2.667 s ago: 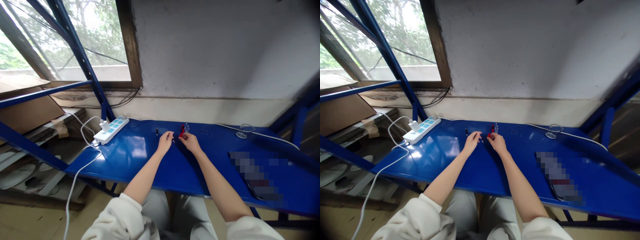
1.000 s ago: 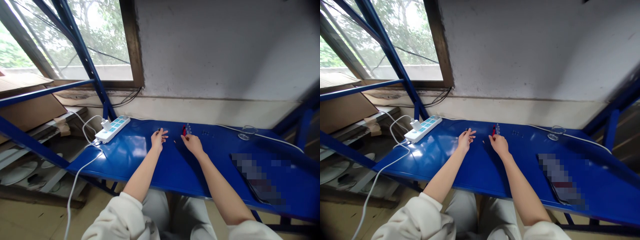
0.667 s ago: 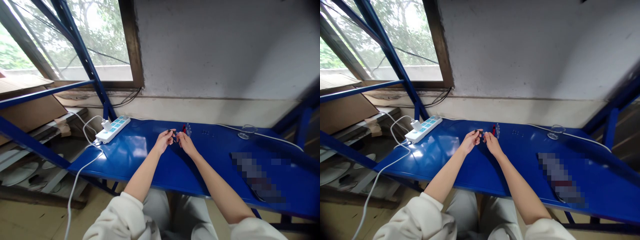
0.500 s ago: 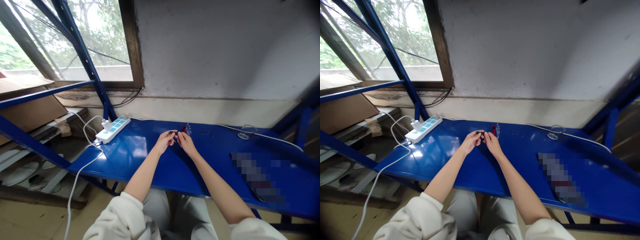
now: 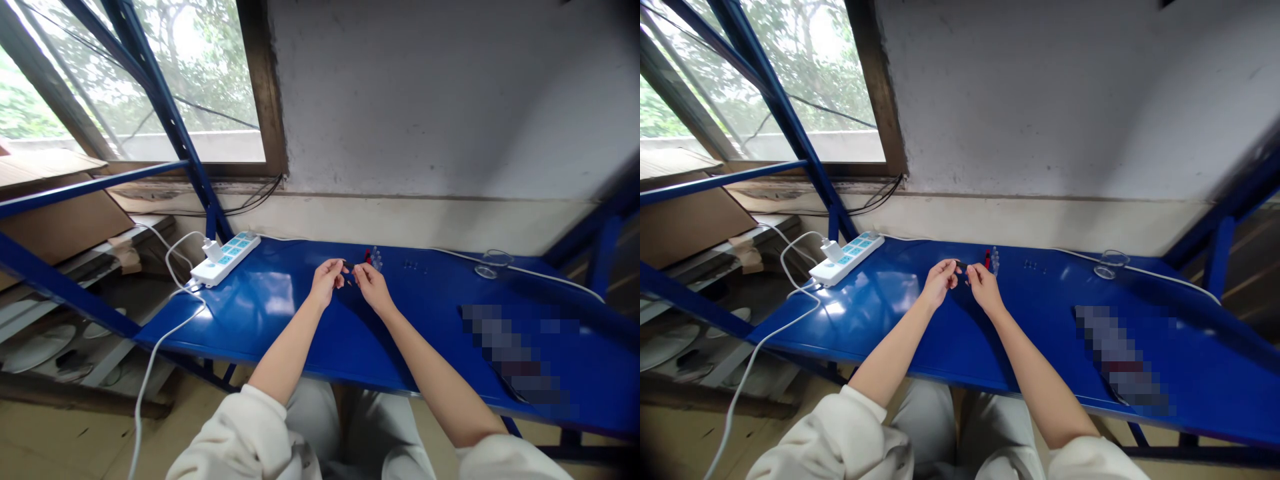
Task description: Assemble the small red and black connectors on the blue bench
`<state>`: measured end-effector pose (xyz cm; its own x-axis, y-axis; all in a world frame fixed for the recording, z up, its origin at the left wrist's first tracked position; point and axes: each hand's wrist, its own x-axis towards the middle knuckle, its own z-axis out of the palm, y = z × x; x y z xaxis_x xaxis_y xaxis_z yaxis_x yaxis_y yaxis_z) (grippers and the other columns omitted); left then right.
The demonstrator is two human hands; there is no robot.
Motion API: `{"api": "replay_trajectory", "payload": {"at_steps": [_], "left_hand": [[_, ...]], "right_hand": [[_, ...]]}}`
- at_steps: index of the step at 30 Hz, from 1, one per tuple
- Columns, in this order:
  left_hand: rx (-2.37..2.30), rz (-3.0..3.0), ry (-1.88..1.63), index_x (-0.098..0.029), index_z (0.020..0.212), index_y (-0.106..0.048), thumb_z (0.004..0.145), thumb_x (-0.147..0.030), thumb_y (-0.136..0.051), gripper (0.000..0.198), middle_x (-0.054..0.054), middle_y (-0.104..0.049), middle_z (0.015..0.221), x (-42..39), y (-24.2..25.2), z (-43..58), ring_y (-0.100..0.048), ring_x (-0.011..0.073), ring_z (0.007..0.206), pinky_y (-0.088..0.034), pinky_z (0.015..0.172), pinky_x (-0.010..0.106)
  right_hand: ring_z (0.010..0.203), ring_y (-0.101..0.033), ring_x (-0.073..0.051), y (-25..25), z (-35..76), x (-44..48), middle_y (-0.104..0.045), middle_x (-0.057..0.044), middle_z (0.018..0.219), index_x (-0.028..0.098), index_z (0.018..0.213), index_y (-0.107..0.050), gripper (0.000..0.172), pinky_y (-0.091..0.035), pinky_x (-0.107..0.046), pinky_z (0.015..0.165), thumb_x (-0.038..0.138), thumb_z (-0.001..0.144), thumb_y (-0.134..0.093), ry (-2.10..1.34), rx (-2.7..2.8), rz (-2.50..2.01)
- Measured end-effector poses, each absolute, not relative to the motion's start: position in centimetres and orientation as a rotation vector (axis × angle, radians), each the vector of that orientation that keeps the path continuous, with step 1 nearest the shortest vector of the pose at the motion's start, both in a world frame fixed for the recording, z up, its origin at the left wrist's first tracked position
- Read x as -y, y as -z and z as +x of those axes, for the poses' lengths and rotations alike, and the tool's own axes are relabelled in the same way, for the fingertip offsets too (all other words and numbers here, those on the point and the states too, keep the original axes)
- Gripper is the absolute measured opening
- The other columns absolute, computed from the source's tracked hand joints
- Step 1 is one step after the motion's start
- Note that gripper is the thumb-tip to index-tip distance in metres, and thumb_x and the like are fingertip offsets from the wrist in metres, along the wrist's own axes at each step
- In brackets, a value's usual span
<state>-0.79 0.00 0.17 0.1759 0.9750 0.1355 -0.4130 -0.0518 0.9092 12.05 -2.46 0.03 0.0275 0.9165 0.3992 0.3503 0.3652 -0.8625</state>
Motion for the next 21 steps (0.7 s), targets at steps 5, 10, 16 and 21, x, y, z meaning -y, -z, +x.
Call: {"api": "replay_trajectory", "payload": {"at_steps": [5, 10, 16, 21], "left_hand": [[-0.818, 1.257, -1.364, -0.015, 0.079, -0.051, 0.074, -0.044, -0.055, 0.030, -0.002, -0.052, 0.063, 0.34, -0.28, -0.68, -0.043, 0.0032, 0.037, -0.029, 0.037, 0.018], [-0.918, 1.426, -1.392, -0.017, 0.067, -0.047, 0.078, -0.047, -0.048, 0.032, -0.005, -0.045, 0.054, 0.51, -0.20, -0.79, -0.039, 0.0030, 0.037, -0.029, 0.040, 0.018], [-0.964, 1.352, -1.407, -0.017, 0.054, -0.038, 0.075, -0.048, -0.050, 0.040, -0.006, -0.035, 0.042, 0.38, -0.40, -0.90, -0.034, 0.0041, 0.033, -0.025, 0.037, 0.019], [-0.965, 1.217, -1.381, -0.017, 0.049, -0.038, 0.074, -0.046, -0.053, 0.041, -0.006, -0.037, 0.036, 0.03, -0.31, -1.07, -0.032, 0.0041, 0.029, -0.023, 0.035, 0.019]], "right_hand": [[0.052, -0.049, -0.012, -0.43, 12.06, 2.76, -0.049, 0.001, 0.057, 0.019, 0.073, -0.051, 0.037, -0.038, -0.023, 0.052, 0.052, 0.081, -0.037, -0.609, 1.555, -1.184], [0.047, -0.042, -0.009, -0.29, 12.19, 2.35, -0.043, 0.004, 0.052, 0.019, 0.070, -0.050, 0.037, -0.037, -0.022, 0.048, 0.053, 0.079, -0.040, -0.791, 1.490, -1.114], [0.045, -0.036, -0.007, -0.48, 11.99, 2.36, -0.038, 0.004, 0.051, 0.018, 0.067, -0.049, 0.038, -0.034, -0.020, 0.043, 0.054, 0.077, -0.043, -0.933, 1.449, -1.033], [0.044, -0.035, -0.007, -0.22, 11.77, 2.33, -0.038, 0.004, 0.051, 0.018, 0.068, -0.049, 0.039, -0.032, -0.020, 0.042, 0.054, 0.079, -0.040, -0.902, 1.499, -1.041]]}}
